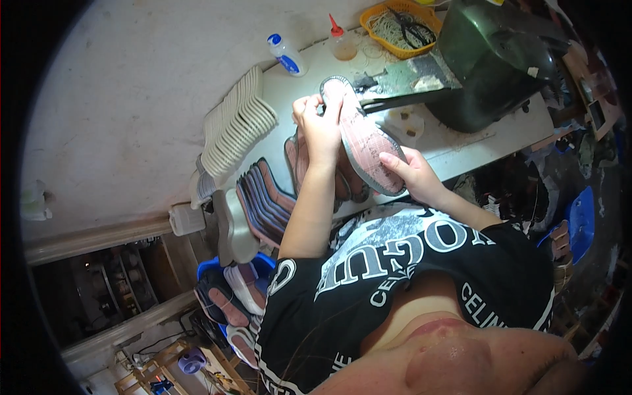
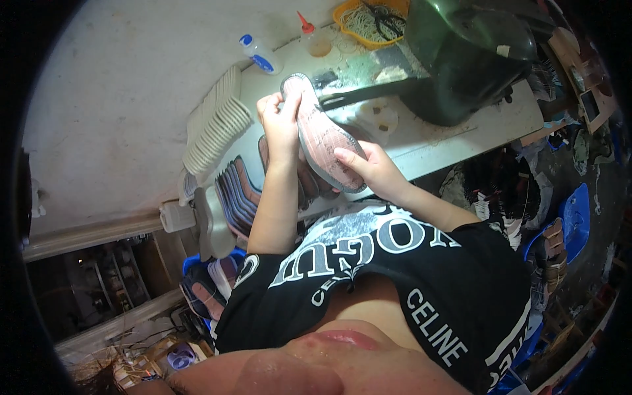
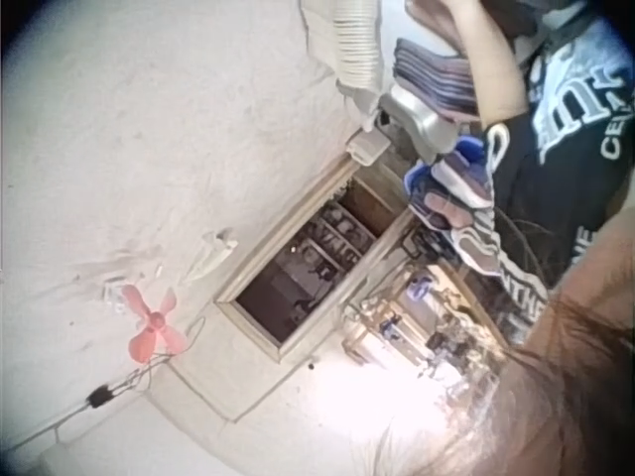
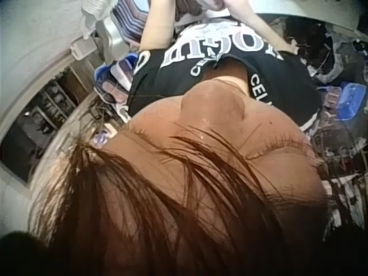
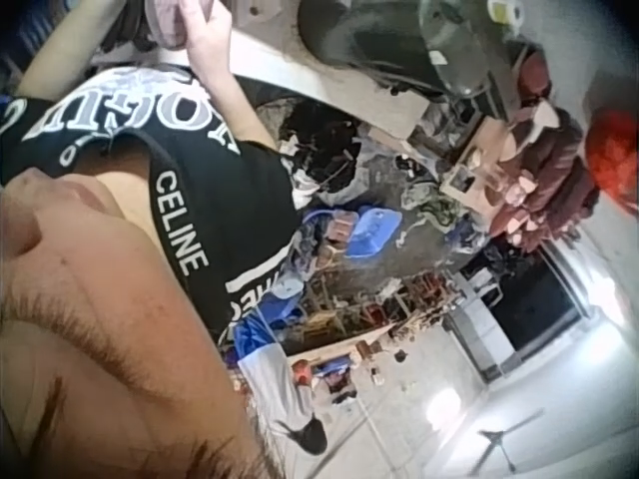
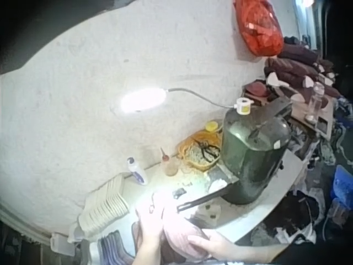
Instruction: The recorder is inspecting and assembling shoe insoles and soles by hand, ensuring alignment and stacking them in a manufacturing setting.
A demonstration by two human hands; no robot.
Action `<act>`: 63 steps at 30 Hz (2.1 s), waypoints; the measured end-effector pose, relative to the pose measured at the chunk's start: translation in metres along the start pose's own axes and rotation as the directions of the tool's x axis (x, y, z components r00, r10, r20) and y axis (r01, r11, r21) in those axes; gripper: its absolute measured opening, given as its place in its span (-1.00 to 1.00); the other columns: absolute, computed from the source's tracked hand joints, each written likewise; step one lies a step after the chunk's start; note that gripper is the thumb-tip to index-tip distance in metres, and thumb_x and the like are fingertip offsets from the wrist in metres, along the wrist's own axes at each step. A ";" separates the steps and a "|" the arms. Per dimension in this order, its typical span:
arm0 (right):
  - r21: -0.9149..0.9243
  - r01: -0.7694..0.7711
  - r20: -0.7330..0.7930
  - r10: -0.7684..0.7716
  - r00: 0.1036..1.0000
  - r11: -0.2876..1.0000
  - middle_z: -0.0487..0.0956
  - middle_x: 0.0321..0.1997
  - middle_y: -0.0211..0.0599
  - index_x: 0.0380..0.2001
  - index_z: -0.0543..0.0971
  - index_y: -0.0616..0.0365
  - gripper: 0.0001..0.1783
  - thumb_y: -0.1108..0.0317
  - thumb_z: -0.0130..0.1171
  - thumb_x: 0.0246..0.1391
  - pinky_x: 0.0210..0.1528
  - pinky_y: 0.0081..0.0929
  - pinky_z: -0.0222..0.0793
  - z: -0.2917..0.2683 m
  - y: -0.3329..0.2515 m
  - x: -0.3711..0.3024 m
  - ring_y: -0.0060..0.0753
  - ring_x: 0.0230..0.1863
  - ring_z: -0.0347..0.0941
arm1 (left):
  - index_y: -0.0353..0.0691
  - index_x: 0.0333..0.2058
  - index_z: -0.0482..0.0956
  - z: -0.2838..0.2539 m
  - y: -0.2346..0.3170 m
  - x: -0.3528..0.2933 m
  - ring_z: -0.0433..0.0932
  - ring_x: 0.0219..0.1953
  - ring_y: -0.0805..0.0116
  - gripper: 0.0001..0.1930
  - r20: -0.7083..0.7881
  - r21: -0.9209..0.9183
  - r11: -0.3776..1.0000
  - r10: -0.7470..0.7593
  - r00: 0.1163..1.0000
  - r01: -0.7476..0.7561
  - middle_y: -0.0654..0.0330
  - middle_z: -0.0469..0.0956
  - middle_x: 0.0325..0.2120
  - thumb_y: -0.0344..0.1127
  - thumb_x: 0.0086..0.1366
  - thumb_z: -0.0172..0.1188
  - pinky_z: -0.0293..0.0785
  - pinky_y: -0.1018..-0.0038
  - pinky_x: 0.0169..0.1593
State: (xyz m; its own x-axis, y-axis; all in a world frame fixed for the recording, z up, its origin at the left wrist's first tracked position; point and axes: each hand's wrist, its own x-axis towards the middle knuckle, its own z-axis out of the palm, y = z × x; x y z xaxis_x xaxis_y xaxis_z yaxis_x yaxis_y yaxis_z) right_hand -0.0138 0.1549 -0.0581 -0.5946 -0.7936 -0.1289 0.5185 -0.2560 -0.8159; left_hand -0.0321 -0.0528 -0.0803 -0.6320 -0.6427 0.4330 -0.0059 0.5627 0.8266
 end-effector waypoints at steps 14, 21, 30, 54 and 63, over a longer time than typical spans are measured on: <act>-0.791 0.499 0.371 -0.371 0.851 0.354 0.42 -0.73 -0.07 -0.54 0.39 0.20 -0.67 0.16 0.12 0.07 -0.56 -0.23 0.39 0.042 -0.016 0.043 -0.13 -0.70 0.44 | -0.24 -0.34 0.40 -0.040 0.000 0.038 0.39 -0.49 0.37 -0.71 0.560 -0.662 0.441 -0.247 0.791 0.606 0.17 0.39 -0.51 -0.11 0.38 -0.01 0.39 0.46 -0.37; -0.689 0.720 0.705 -0.153 0.692 0.082 0.38 -0.81 -0.23 -0.70 0.34 0.12 -0.54 -0.01 0.19 -0.07 -0.64 -0.33 0.34 0.087 -0.030 0.024 -0.20 -0.72 0.44 | -0.16 -0.20 0.22 -0.074 0.030 -0.007 0.35 -0.77 0.50 -0.84 0.528 -0.791 -0.102 0.383 0.758 0.603 0.30 0.36 -0.71 -0.22 0.39 -0.10 0.21 0.64 -0.70; -0.800 0.589 0.557 -0.224 0.799 0.113 0.42 -0.80 -0.23 -0.73 0.40 0.10 -0.64 0.13 0.12 -0.02 -0.62 -0.25 0.36 0.084 0.005 0.032 -0.16 -0.72 0.44 | -0.23 -0.20 0.37 -0.097 -0.006 -0.024 0.43 -0.59 0.31 -0.61 0.420 -0.405 0.745 -0.364 0.832 0.530 0.15 0.44 -0.60 0.02 0.43 -0.20 0.39 0.46 -0.45; -0.131 0.006 0.177 0.018 0.984 0.991 0.53 -0.09 -0.36 -0.01 0.44 0.25 -0.68 0.32 0.03 0.22 -0.01 -0.63 0.31 0.052 0.023 0.064 -0.66 -0.09 0.40 | -0.35 -0.34 0.46 -0.129 0.046 -0.069 0.45 -0.20 0.28 -0.83 0.097 -0.155 0.958 0.259 0.961 -0.243 0.04 0.47 -0.27 -0.41 0.13 0.21 0.35 0.45 -0.10; 0.054 -0.211 0.342 0.180 0.922 0.976 0.56 -0.25 -0.41 -0.15 0.53 0.21 -0.67 0.18 0.16 0.16 -0.24 -0.69 0.38 0.043 -0.021 0.044 -0.64 -0.23 0.47 | -0.33 -0.19 0.51 -0.105 0.066 -0.041 0.53 -0.36 0.52 -0.73 0.447 -0.743 0.435 -0.243 0.861 0.508 0.24 0.59 -0.36 -0.28 0.22 0.25 0.45 0.56 -0.19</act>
State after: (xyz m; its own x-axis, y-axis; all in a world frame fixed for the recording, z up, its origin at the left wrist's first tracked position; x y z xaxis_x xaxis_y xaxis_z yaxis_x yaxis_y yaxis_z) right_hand -0.0244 0.1020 -0.0223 -0.2448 -0.9668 -0.0732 0.6646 -0.1123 -0.7387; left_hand 0.0749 -0.0440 -0.0058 -0.8889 -0.4580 0.0116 0.2524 -0.4683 0.8467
